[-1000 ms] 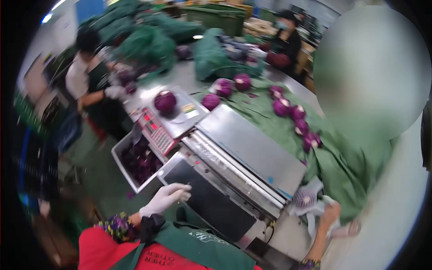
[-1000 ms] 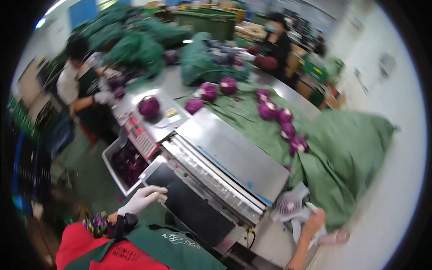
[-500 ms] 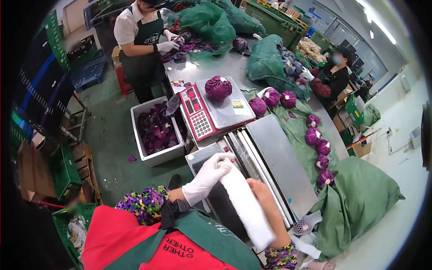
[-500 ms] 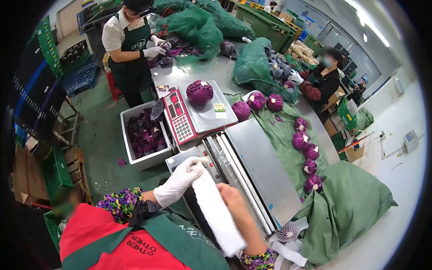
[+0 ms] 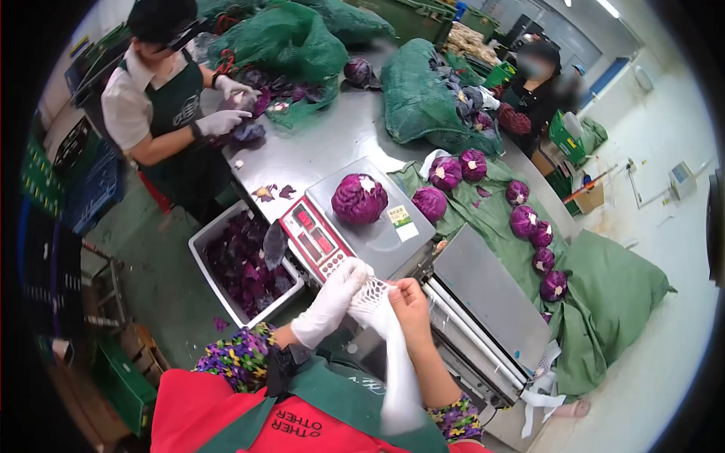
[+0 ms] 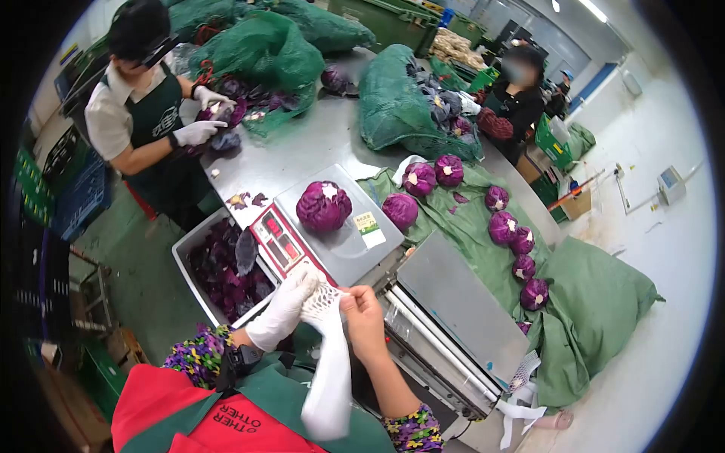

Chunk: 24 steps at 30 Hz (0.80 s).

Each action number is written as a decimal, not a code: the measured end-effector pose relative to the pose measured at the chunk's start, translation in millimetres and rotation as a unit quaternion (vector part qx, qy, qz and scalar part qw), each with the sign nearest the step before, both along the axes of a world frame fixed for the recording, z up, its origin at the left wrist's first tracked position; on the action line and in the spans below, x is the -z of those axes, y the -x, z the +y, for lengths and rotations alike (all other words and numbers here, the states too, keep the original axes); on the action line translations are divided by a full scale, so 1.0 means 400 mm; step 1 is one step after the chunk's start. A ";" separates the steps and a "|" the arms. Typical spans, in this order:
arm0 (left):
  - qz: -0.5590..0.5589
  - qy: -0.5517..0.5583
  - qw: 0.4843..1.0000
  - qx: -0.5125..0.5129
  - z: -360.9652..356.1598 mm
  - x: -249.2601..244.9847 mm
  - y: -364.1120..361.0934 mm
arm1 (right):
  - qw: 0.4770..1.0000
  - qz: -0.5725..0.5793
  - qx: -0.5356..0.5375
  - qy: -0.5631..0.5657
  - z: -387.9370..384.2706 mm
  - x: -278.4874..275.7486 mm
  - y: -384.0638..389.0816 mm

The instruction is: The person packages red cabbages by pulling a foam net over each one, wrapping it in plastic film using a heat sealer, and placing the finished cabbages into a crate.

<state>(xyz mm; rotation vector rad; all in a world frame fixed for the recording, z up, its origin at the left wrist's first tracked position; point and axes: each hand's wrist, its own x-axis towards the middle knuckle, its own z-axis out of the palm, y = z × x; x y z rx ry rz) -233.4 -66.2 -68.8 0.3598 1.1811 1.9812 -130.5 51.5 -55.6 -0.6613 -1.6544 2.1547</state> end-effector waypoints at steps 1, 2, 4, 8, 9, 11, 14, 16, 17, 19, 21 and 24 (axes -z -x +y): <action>-0.105 -0.026 0.990 0.088 -0.016 -0.016 0.032 | 0.997 -0.002 -0.017 0.077 0.046 0.039 0.010; -0.156 0.000 0.972 0.174 -0.062 -0.115 0.048 | 0.982 0.018 0.031 0.185 0.060 0.005 0.045; -0.175 0.102 0.916 0.346 -0.062 -0.012 0.105 | 0.967 0.056 0.019 0.249 0.126 -0.006 0.080; 0.291 0.183 0.937 0.065 -0.046 0.081 0.357 | 0.847 -0.168 -0.329 -0.383 0.166 -0.031 0.195; 0.299 0.223 0.927 -0.042 -0.007 0.032 0.421 | 0.823 -0.196 -0.328 -0.420 0.194 -0.026 0.255; 0.483 0.373 0.774 -0.168 0.062 0.032 0.549 | 0.797 -0.250 -0.177 -0.520 0.258 -0.014 0.402; 0.534 0.450 0.699 -0.155 0.149 0.137 0.642 | 0.837 -0.270 0.050 -0.474 0.325 0.067 0.507; 0.608 0.515 0.598 -0.083 0.168 0.193 0.629 | 0.919 -0.311 0.114 -0.216 0.333 0.183 0.564; 0.645 0.526 0.552 -0.052 0.169 0.223 0.610 | 0.954 -0.260 0.140 0.049 0.310 0.232 0.571; 0.646 0.407 0.636 -0.113 0.148 0.304 0.600 | 0.961 -0.207 0.051 -0.178 0.276 0.262 0.510; 0.424 0.475 0.771 0.021 0.117 0.189 0.536 | 0.972 -0.179 0.144 -0.051 0.177 0.156 0.443; 0.026 -0.001 0.995 0.097 0.049 0.294 0.459 | 0.976 -0.146 0.150 -0.057 0.078 0.051 0.329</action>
